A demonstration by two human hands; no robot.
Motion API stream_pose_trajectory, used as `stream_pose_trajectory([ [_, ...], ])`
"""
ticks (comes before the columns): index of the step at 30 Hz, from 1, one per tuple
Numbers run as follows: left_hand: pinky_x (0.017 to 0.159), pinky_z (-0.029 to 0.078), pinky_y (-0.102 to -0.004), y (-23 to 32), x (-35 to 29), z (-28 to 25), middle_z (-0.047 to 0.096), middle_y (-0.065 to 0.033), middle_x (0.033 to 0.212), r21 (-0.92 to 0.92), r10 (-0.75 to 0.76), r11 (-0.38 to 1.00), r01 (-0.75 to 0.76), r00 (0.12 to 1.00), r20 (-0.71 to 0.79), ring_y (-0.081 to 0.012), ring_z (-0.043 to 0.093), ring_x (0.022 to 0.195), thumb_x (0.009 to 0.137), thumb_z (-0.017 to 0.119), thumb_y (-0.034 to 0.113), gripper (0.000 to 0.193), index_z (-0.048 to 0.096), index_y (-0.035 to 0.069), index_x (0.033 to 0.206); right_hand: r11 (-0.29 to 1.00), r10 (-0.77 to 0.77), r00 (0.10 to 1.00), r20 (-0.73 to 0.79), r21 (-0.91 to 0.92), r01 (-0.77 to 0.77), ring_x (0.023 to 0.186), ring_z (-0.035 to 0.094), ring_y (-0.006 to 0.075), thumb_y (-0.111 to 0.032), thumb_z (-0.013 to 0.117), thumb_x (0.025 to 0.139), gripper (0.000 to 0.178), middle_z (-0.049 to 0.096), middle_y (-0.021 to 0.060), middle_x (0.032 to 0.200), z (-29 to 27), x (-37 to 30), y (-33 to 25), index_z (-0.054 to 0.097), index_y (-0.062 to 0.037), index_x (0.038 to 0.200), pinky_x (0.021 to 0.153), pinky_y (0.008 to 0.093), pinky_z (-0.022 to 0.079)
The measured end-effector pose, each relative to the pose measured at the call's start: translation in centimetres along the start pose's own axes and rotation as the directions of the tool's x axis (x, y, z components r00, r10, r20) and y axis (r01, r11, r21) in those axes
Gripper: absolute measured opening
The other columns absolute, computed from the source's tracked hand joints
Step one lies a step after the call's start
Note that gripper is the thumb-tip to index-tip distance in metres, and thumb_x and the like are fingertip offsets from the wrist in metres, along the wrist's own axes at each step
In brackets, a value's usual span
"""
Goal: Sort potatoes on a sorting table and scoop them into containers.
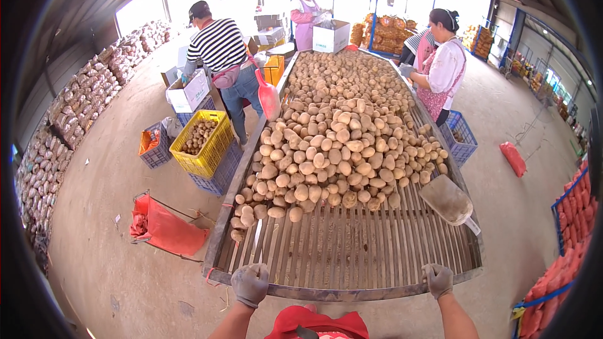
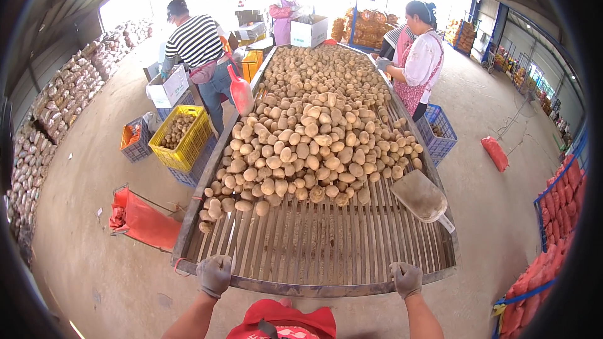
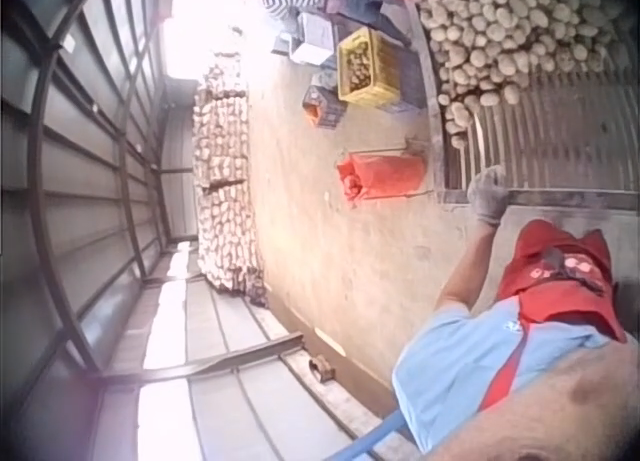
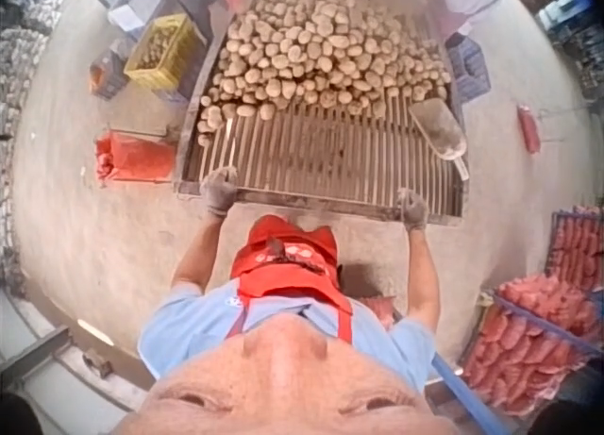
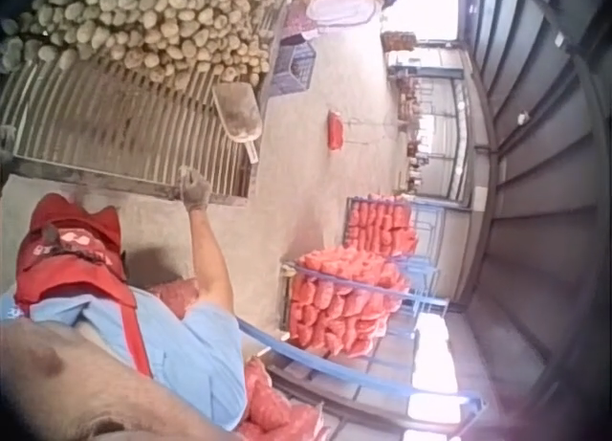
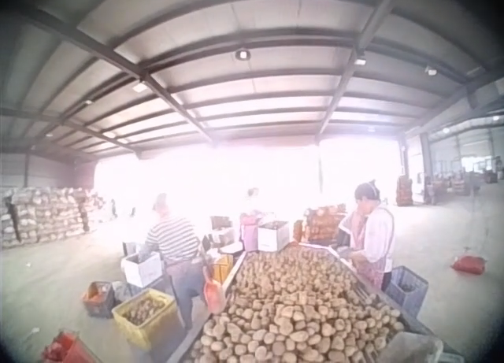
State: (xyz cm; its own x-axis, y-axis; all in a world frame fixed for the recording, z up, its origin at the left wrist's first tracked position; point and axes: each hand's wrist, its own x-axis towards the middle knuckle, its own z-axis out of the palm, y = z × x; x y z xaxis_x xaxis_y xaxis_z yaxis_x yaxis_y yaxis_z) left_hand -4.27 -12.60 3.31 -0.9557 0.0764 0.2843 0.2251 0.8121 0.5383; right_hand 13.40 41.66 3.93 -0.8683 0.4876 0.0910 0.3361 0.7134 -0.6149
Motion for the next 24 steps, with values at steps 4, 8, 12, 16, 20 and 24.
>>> stream_pose_trajectory([
  [4,0.069,0.053,-0.0535,0.4,0.6,0.4,0.07,-0.0165,0.074,0.006,0.035,0.999,-0.035,0.999,-0.027,-0.0403,0.07,0.073,0.099,0.064,0.022,0.03,0.068,0.008,0.073,0.997,-0.055,0.998,-0.033,-0.06,0.053,0.067,0.078,0.0218,-0.023,0.064,0.103,0.028,0.079,0.0107,0.075,0.1,-0.1,1.5,0.085,-0.0056,0.096,0.065,0.0372,0.059],
  [8,0.066,0.05,-0.0525,1.1,1.1,-0.2,0.067,-0.0167,0.072,-0.04,0.028,0.999,-0.029,0.999,-0.033,-0.0399,0.068,0.072,0.099,0.064,0.019,0.032,0.063,0.007,0.07,0.997,0.068,0.998,0.004,0.019,-0.068,0.066,0.077,0.0229,-0.025,0.064,0.104,0.029,0.078,0.0104,0.074,0.0,0.4,0.2,0.085,-0.0062,0.096,0.065,0.0379,0.059],
  [12,0.065,0.05,-0.0523,1.3,1.0,0.0,0.067,-0.0167,0.073,-0.051,0.023,0.998,-0.027,0.996,-0.087,-0.0398,0.068,0.072,0.099,0.063,0.019,0.03,0.064,0.007,0.071,1.0,0.007,1.0,-0.023,-0.008,-0.007,0.064,0.077,0.0221,-0.025,0.065,0.104,0.029,0.077,0.0098,0.072,0.0,0.4,-0.2,0.085,-0.0057,0.095,0.062,0.0373,0.058],
  [16,0.066,0.05,-0.0528,0.5,0.6,-0.1,0.068,-0.0179,0.074,-0.024,-0.004,1.0,0.004,1.0,-0.014,-0.0407,0.069,0.072,0.1,0.061,0.021,0.032,0.066,0.007,0.072,0.992,0.107,0.994,0.017,0.068,-0.107,0.064,0.076,0.0215,-0.025,0.065,0.104,0.029,0.077,0.0099,0.071,0.0,0.2,-1.0,0.085,-0.0051,0.095,0.062,0.0366,0.058],
  [20,0.066,0.05,-0.0541,1.4,0.9,-0.4,0.067,-0.0192,0.074,-0.066,0.002,0.998,-0.004,1.0,-0.024,-0.0419,0.068,0.072,0.1,0.061,0.023,0.035,0.063,0.006,0.07,0.999,0.041,0.999,-0.007,0.023,-0.041,0.065,0.078,0.0215,-0.021,0.064,0.105,0.029,0.078,0.0112,0.073,-0.2,0.2,-0.9,0.084,-0.0029,0.094,0.065,0.036,0.059],
  [24,0.067,0.051,-0.0545,1.9,1.0,-1.2,0.068,-0.0186,0.074,-0.032,-0.016,0.999,0.018,0.999,0.035,-0.042,0.069,0.073,0.1,0.061,0.022,0.033,0.065,0.006,0.071,0.997,0.08,0.997,0.003,0.024,-0.08,0.066,0.078,0.0213,-0.021,0.064,0.105,0.03,0.078,0.0108,0.072,-0.5,0.0,-0.9,0.084,-0.0026,0.094,0.065,0.0362,0.059],
])
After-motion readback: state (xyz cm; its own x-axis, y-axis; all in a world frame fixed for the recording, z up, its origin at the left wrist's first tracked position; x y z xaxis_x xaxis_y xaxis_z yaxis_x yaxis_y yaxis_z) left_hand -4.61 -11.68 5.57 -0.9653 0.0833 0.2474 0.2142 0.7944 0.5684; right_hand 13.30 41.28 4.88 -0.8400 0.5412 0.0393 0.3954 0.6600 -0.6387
